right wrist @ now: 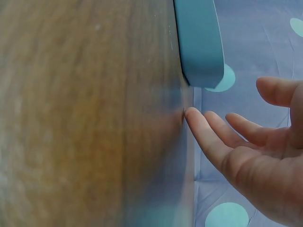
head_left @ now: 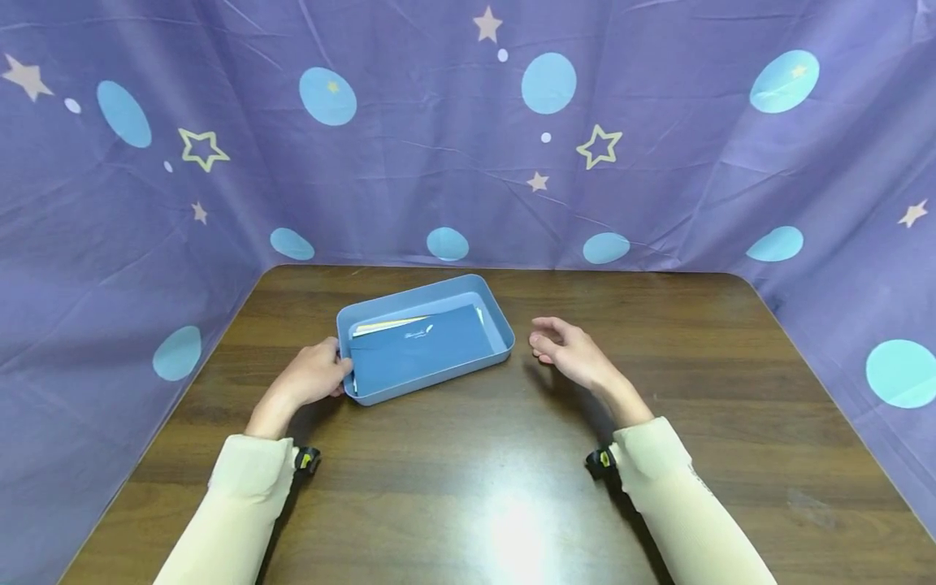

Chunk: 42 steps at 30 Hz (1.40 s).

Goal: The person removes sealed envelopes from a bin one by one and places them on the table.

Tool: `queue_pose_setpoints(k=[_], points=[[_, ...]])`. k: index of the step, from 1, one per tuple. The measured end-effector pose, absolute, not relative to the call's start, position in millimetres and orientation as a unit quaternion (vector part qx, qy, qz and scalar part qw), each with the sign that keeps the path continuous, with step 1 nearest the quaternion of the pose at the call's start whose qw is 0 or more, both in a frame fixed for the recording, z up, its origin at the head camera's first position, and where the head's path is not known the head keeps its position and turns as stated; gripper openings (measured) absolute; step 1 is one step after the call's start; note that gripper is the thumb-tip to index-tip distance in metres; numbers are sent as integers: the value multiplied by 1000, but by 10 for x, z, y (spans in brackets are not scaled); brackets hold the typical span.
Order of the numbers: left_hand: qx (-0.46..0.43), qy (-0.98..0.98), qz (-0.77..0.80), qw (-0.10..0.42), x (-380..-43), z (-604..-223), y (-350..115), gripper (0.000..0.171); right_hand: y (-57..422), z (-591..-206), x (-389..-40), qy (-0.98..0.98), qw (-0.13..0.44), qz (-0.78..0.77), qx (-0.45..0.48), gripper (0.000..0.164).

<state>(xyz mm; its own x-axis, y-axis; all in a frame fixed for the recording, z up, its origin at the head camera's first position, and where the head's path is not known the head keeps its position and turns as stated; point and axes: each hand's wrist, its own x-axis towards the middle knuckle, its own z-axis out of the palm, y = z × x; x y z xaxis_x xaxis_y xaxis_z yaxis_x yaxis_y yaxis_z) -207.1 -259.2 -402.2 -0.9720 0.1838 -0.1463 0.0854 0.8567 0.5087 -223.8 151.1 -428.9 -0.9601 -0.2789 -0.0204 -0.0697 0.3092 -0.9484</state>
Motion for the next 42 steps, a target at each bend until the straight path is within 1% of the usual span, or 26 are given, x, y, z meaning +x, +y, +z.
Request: queue_pose_setpoints(k=[9, 14, 21, 28, 30, 36, 42], points=[[101, 961, 245, 76, -2168, -4049, -2300, 15, 1622, -4294, -2223, 792, 105, -593, -101, 47], [109, 959, 250, 82, -2200, -4078, -2148, 18, 1743, -4283, -2202, 796, 124, -584, -94, 49], [120, 954, 261, 87, -2209, -4108, -1993, 17, 1912, -4310, -2176, 799, 143, -576, -90, 48], [133, 945, 283, 100, -2192, -4140, -1858, 16, 2056, -4279, -2124, 808, 160, -557, -103, 54], [139, 942, 288, 101, -2187, -4139, -1820, 16, 2094, -4260, -2113, 812, 169, -547, -113, 56], [155, 936, 298, 102, -2169, -4132, -1715, 14, 2204, -4169, -2051, 819, 211, -518, -129, 54], [167, 934, 298, 107, -2147, -4146, -1616, 13, 2287, -4050, -1973, 823, 248, -497, -119, 56]])
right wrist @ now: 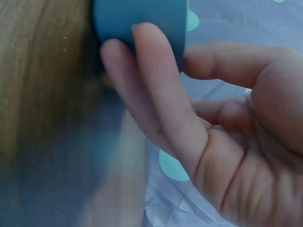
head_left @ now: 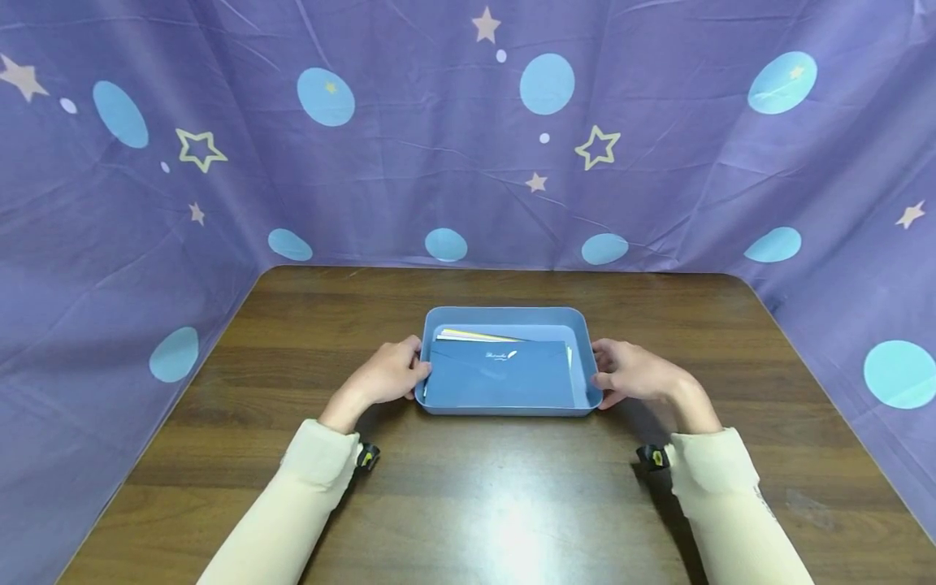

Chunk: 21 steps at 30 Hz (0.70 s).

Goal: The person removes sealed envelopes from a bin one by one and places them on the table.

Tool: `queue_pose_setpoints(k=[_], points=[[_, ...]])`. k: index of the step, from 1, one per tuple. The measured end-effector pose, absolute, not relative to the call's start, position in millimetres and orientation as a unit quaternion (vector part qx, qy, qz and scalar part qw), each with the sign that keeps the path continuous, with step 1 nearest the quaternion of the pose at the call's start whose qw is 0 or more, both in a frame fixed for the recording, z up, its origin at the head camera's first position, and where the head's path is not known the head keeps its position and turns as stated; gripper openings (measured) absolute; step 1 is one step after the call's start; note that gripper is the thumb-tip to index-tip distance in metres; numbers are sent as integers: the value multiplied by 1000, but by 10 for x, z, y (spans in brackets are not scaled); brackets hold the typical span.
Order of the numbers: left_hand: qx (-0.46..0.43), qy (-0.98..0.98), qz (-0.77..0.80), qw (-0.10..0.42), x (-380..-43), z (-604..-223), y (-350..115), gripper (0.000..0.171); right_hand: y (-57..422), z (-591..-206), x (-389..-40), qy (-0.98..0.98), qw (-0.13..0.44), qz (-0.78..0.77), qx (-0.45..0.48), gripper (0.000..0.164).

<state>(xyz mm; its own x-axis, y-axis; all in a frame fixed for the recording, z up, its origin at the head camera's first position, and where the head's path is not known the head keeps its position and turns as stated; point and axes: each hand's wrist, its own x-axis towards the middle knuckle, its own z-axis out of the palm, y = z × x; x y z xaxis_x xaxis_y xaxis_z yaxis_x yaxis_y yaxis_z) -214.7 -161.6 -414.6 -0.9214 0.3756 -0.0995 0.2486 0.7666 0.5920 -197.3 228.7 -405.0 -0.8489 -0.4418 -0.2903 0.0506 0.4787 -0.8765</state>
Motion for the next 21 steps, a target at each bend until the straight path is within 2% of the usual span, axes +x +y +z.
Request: queue_pose_setpoints(k=[10, 16, 21], points=[[200, 928, 286, 127, -2117, -4133, -1536, 12, 2352, -3974, -1900, 821, 276, -489, -108, 55], [214, 922, 291, 136, -2108, -4133, -1508, 13, 2377, -3962, -1888, 826, 280, -479, -100, 50], [216, 918, 297, 152, -2079, -4127, -1496, 13, 2389, -3966, -1865, 835, 280, -465, -83, 52]])
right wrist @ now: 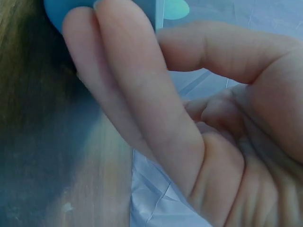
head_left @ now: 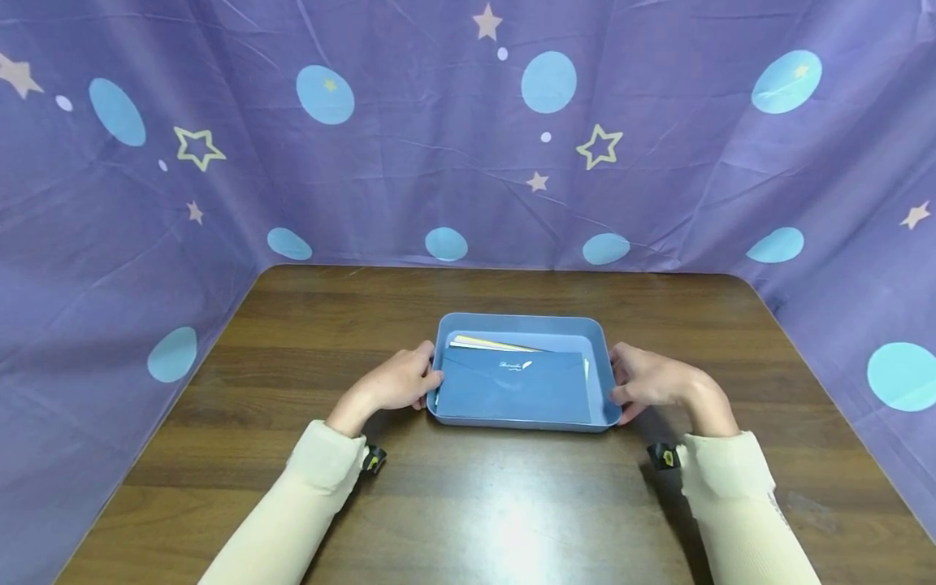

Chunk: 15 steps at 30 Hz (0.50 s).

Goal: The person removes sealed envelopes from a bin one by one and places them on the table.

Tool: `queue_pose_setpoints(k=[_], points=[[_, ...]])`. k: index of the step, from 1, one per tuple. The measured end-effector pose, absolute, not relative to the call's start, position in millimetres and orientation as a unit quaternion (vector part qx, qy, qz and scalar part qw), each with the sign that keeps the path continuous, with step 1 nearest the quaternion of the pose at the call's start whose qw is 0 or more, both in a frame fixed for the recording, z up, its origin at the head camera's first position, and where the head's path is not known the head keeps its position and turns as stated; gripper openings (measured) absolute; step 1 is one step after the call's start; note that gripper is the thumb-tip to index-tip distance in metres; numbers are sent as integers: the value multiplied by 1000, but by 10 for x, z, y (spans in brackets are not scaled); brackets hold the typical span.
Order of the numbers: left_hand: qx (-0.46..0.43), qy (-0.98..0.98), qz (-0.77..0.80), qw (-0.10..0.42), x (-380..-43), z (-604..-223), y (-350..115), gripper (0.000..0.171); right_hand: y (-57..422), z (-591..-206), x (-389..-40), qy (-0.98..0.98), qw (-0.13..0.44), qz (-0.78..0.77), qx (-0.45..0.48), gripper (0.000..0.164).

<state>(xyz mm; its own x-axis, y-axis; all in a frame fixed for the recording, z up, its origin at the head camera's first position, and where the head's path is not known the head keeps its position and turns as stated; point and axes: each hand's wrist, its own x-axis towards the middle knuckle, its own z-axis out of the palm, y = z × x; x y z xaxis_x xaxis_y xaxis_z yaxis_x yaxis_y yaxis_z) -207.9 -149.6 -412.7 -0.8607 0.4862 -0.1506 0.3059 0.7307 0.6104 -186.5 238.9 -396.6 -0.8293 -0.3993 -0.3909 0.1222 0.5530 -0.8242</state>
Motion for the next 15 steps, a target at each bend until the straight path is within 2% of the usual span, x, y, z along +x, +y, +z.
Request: queue_pose_setpoints(k=[5, 8, 15], points=[[210, 917, 297, 165, -2050, -4120, -1480, 14, 2409, -3950, -1846, 836, 284, -462, -84, 54], [208, 916, 301, 165, -2053, -4104, -1477, 15, 2444, -3896, -1844, 853, 258, -441, -106, 52], [199, 914, 309, 168, -2086, -4104, -1487, 18, 2436, -3801, -1933, 930, 54, -306, -196, 46]])
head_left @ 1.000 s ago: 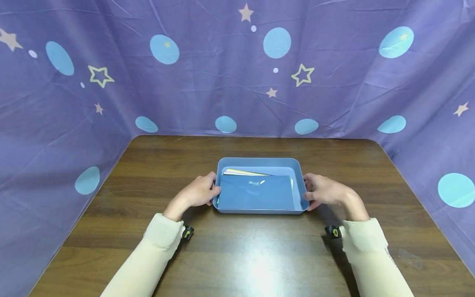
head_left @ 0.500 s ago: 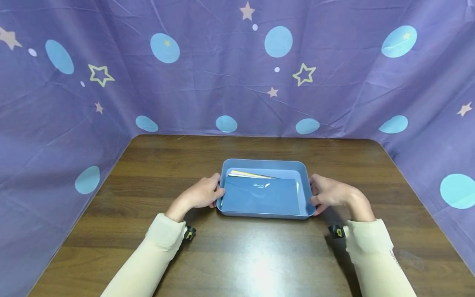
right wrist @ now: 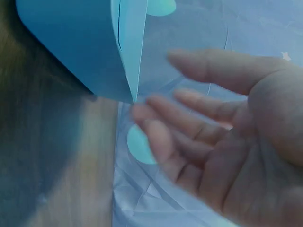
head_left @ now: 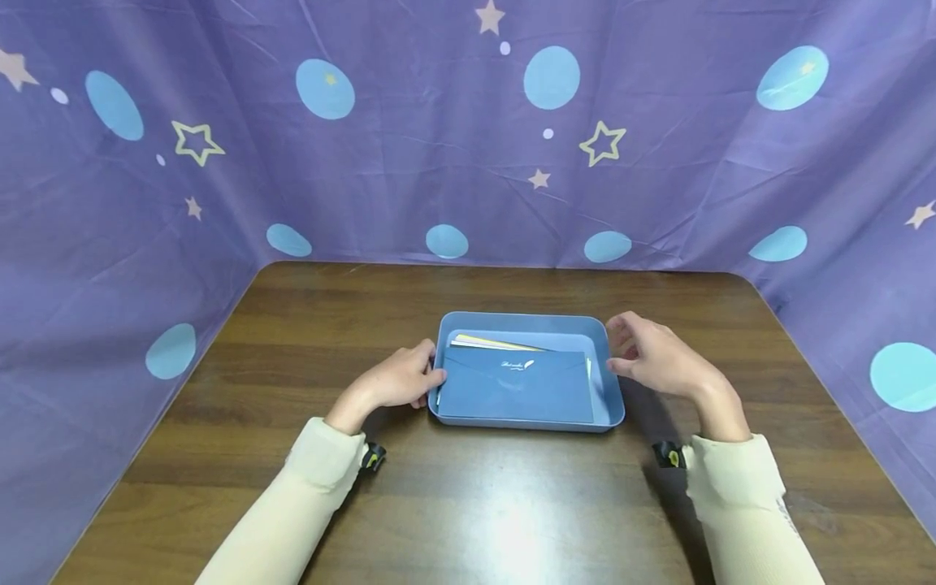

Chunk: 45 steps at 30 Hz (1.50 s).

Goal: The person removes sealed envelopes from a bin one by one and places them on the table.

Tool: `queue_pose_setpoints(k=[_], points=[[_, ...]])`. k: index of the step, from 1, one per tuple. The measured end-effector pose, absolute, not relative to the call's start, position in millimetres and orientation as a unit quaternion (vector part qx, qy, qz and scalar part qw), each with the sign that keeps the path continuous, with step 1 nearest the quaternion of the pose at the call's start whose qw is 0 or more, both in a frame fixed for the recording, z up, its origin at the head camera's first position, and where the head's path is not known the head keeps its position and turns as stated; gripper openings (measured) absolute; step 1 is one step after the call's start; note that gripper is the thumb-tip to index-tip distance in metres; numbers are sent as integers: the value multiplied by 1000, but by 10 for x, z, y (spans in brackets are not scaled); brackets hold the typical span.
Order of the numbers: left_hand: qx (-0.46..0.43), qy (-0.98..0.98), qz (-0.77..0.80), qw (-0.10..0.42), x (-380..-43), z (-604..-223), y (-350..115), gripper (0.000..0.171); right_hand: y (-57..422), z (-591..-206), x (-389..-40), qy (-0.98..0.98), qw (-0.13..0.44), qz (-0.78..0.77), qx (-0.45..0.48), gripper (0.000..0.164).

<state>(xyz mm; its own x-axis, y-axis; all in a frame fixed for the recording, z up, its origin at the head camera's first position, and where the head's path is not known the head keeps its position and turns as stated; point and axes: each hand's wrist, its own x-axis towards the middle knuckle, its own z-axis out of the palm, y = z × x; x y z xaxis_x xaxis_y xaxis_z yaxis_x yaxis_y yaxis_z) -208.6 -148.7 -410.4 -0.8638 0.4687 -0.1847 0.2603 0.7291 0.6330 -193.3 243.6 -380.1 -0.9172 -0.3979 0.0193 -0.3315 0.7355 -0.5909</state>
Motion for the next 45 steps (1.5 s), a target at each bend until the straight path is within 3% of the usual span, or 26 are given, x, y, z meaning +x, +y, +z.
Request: queue_pose_setpoints(k=[8, 19, 36, 45], points=[[180, 907, 329, 192, -2076, -4098, -1473, 21, 2255, -3944, -2027, 930, 21, -270, -249, 44], [161, 888, 356, 242, -2022, -4139, -1440, 22, 2121, -4052, -2018, 954, 23, -199, -224, 52], [158, 882, 368, 248, -2020, -4170, -1417, 14, 2090, -4097, -2038, 954, -2, -188, -235, 31], [158, 877, 378, 253, -2022, -4169, -1418, 12, 2099, -4069, -2042, 947, -14, -201, -252, 29]])
